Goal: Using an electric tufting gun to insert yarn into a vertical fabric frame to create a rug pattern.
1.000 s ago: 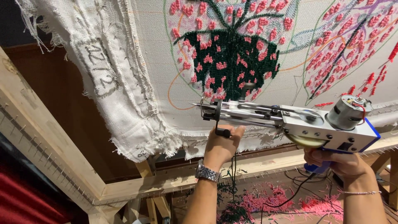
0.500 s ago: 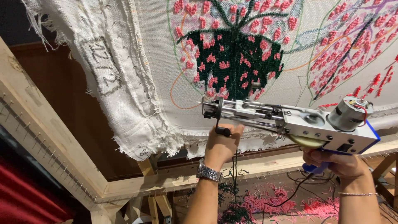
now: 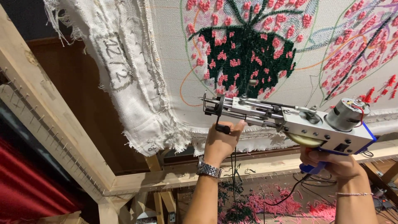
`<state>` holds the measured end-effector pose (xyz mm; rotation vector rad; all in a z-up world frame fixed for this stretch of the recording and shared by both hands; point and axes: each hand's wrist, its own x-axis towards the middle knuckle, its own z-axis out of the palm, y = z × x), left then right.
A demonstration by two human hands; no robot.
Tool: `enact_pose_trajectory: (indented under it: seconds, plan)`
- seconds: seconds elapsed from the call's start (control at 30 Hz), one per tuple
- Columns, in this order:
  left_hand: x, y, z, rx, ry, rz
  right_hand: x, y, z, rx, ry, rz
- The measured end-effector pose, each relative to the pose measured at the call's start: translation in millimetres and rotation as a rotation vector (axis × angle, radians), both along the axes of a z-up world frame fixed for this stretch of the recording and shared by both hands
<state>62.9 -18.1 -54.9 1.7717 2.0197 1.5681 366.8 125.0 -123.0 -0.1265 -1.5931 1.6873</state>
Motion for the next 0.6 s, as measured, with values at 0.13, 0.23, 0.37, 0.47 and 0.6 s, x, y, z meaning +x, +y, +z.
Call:
enact_pose_trajectory:
  seconds: [0.13, 0.23, 0.37, 0.47, 0.6]
  plan:
    - [-3, -2, 4, -0.089, -0.027, 0.011, 3, 0, -1, 0.029, 0.020, 0.025]
    - [-3, -6, 5, -0.105, -0.268, -0.119, 4, -5, 3, 0.018, -0.020, -0.019]
    - [-3, -4, 0, -0.062, -0.256, -0.137, 10, 1, -1, 0.084, -0.086, -0.049]
    - [-2, 0, -4, -0.067, -0.173, -0.091, 18, 13, -11, 0.150, -0.138, -0.088]
    - [-13, 15, -23, 0.120, 0.036, -0.065, 42, 52, -45, 0.321, -0.383, -0.353]
